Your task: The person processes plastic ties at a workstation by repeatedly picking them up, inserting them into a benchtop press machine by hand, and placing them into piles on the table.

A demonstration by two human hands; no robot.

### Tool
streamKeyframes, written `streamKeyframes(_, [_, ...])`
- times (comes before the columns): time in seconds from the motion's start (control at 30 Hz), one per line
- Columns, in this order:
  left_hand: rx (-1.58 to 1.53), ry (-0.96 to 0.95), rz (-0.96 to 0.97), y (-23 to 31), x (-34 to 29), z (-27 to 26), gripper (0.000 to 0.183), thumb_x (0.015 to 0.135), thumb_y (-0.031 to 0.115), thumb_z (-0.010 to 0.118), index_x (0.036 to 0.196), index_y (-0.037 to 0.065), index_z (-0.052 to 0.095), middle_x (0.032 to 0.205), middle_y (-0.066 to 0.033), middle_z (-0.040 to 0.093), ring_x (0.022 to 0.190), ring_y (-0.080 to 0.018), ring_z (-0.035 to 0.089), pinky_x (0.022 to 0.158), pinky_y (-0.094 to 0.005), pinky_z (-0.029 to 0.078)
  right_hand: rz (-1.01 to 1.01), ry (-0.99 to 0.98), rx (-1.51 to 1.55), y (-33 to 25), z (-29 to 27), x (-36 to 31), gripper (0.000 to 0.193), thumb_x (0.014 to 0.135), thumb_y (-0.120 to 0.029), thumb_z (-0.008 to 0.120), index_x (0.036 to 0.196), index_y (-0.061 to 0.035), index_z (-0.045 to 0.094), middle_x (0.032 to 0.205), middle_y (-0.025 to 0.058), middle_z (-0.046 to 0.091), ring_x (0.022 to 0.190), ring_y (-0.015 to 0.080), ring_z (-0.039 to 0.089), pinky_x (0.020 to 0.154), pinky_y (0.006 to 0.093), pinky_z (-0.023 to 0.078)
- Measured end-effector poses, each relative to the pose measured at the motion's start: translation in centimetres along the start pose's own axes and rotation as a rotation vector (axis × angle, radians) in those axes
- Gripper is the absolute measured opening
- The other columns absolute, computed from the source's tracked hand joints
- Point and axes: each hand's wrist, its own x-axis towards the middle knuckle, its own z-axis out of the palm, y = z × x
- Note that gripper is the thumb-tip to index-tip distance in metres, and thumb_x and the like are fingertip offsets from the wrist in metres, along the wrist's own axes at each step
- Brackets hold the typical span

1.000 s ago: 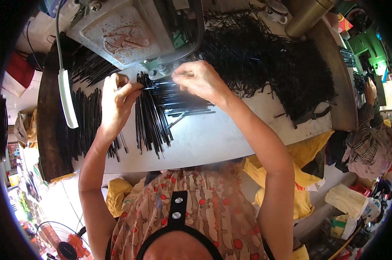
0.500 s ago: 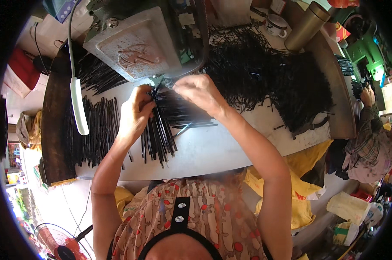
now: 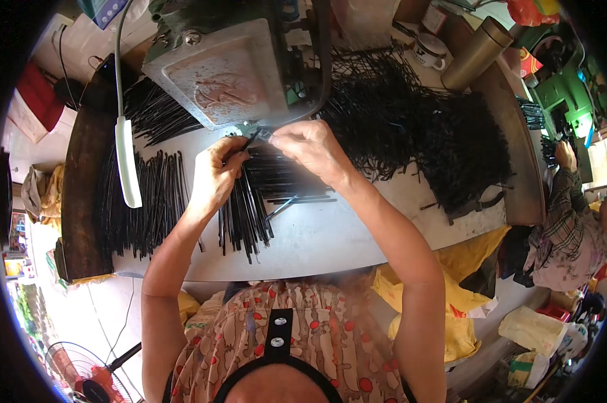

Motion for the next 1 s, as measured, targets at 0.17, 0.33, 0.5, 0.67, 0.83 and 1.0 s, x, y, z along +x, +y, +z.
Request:
streamKeyframes(0.17, [0.023, -0.023, 0.006, 0.5, 0.1, 0.0, 0.023, 0.076, 0.0, 0.051, 0.098, -0.004, 0.056, 0.087, -0.0178, 0.059, 0.08, -0.0249, 0.058, 0.072, -0.0306, 0.044, 0.033, -0.001, 0.049, 0.3, -0.1, 0.2, 0.017, 0.081, -0.009, 0.055, 0.086, 0.0061, 0.061, 0.055, -0.004, 0.043, 0.046, 0.0016, 0.034, 0.039, 0.0166, 0.025])
streamKeyframes(0.33, [0.139, 0.077, 0.274, -1.0, 0.4, 0.3, 0.021, 0.075, -0.002, 0.055, 0.096, -0.003, 0.057, 0.07, -0.0098, 0.056, 0.057, -0.0155, 0.051, 0.053, -0.0246, 0.041, 0.033, -0.003, 0.063, 0.2, 0.3, 0.2, 0.016, 0.081, -0.008, 0.054, 0.086, 0.0066, 0.06, 0.055, -0.0041, 0.043, 0.046, 0.0015, 0.033, 0.039, 0.0165, 0.025])
streamKeyframes(0.5, [0.473, 0.086, 0.359, 1.0, -0.5, 0.1, 0.025, 0.074, 0.001, 0.056, 0.099, -0.001, 0.056, 0.075, -0.0174, 0.055, 0.066, -0.0281, 0.055, 0.062, -0.0314, 0.043, 0.109, 0.024, 0.066, -0.3, 0.5, 0.1, 0.015, 0.081, -0.009, 0.054, 0.083, 0.0053, 0.06, 0.056, -0.0038, 0.043, 0.046, 0.0015, 0.034, 0.039, 0.0165, 0.025])
streamKeyframes(0.67, [0.055, -0.207, 0.084, 3.6, -2.1, 0.9, 0.02, 0.079, 0.007, 0.055, 0.097, -0.001, 0.056, 0.076, -0.0123, 0.053, 0.058, -0.0183, 0.055, 0.053, -0.0282, 0.044, 0.097, -0.028, 0.043, 0.3, 0.6, 0.4, 0.017, 0.083, -0.012, 0.052, 0.081, 0.0035, 0.06, 0.054, -0.004, 0.042, 0.045, 0.0013, 0.033, 0.038, 0.016, 0.024])
streamKeyframes(0.83, [0.265, -0.08, 0.237, 0.1, -3.0, -0.7, 0.017, 0.079, 0.01, 0.057, 0.093, 0.001, 0.056, 0.079, -0.0127, 0.055, 0.061, -0.0206, 0.057, 0.055, -0.0297, 0.045, 0.19, -0.051, 0.131, -0.7, 0.4, 0.1, 0.019, 0.083, -0.016, 0.054, 0.078, 0.001, 0.061, 0.055, -0.0036, 0.045, 0.045, 0.0013, 0.035, 0.038, 0.0155, 0.024])
streamKeyframes(1.0, [0.699, -0.006, -0.092, -2.8, -1.5, -3.5, 0.019, 0.076, 0.016, 0.055, 0.085, -0.001, 0.054, 0.083, -0.019, 0.057, 0.074, -0.0362, 0.057, 0.065, -0.0414, 0.045, 0.225, -0.011, 0.143, -0.4, -0.5, 0.0, 0.02, 0.084, -0.017, 0.052, 0.08, 0.0008, 0.061, 0.053, -0.0041, 0.043, 0.043, 0.0013, 0.034, 0.036, 0.0152, 0.024])
